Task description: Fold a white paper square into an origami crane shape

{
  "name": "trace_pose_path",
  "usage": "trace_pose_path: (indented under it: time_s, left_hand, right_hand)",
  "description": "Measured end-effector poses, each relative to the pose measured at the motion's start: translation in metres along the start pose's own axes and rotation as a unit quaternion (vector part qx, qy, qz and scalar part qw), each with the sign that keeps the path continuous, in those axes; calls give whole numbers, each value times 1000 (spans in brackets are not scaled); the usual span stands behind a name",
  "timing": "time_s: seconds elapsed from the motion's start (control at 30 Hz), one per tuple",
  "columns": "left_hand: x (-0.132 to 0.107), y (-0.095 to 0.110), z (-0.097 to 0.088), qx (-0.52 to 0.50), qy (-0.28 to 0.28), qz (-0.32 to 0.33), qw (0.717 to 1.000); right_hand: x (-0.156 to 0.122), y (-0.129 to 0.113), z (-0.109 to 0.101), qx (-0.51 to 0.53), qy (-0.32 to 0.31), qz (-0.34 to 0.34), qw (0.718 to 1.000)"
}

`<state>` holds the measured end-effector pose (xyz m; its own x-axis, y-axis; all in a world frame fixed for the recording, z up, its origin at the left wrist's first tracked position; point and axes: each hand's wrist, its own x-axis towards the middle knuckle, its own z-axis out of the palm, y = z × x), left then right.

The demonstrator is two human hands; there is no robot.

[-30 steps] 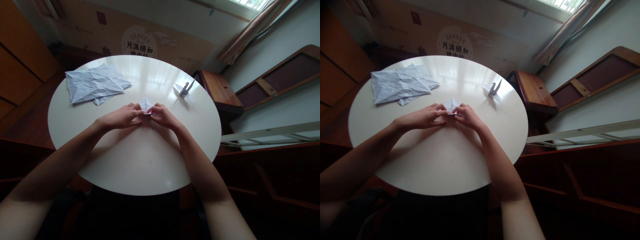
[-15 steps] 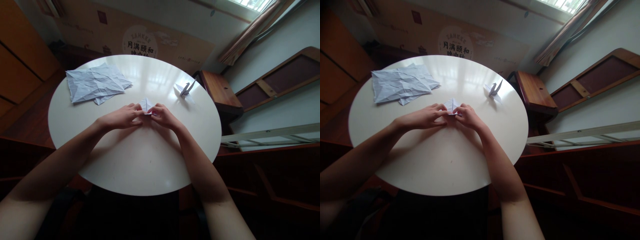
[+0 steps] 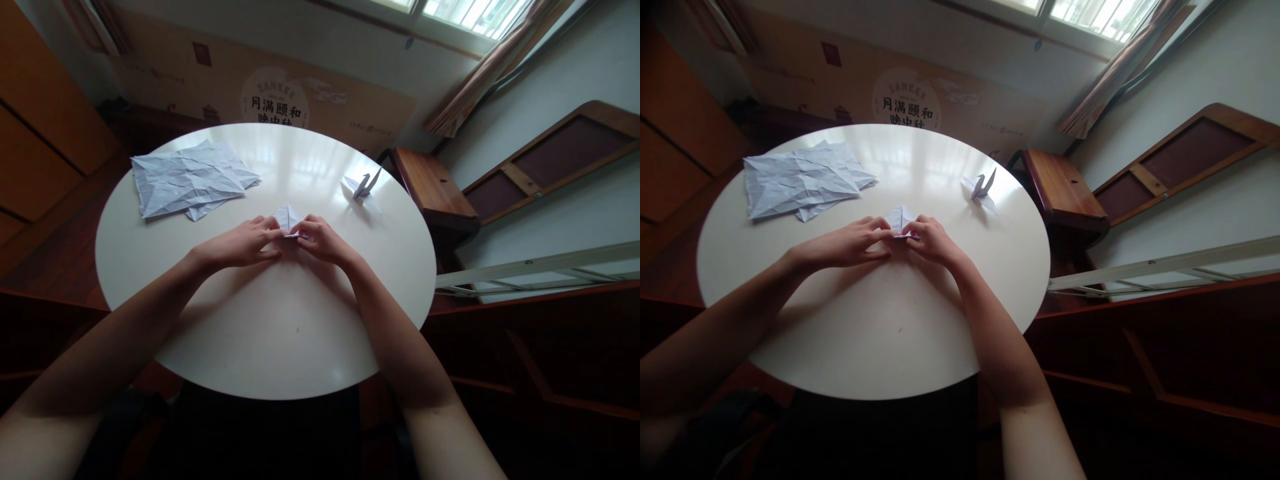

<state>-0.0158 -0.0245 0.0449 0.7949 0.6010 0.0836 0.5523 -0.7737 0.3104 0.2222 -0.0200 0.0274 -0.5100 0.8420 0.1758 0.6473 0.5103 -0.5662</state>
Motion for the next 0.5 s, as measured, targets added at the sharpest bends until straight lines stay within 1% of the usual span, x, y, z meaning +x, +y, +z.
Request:
trace_pose_path:
  time_s: [0.3, 0.5]
  left_hand:
    - [0, -1, 1, -1, -1, 2, 1000]
    - [0, -2, 3, 4, 1, 2, 1000]
  right_hand:
    - [0, 5, 4, 4, 20, -17, 1000]
    - [1, 7, 6, 5, 23, -14, 1000]
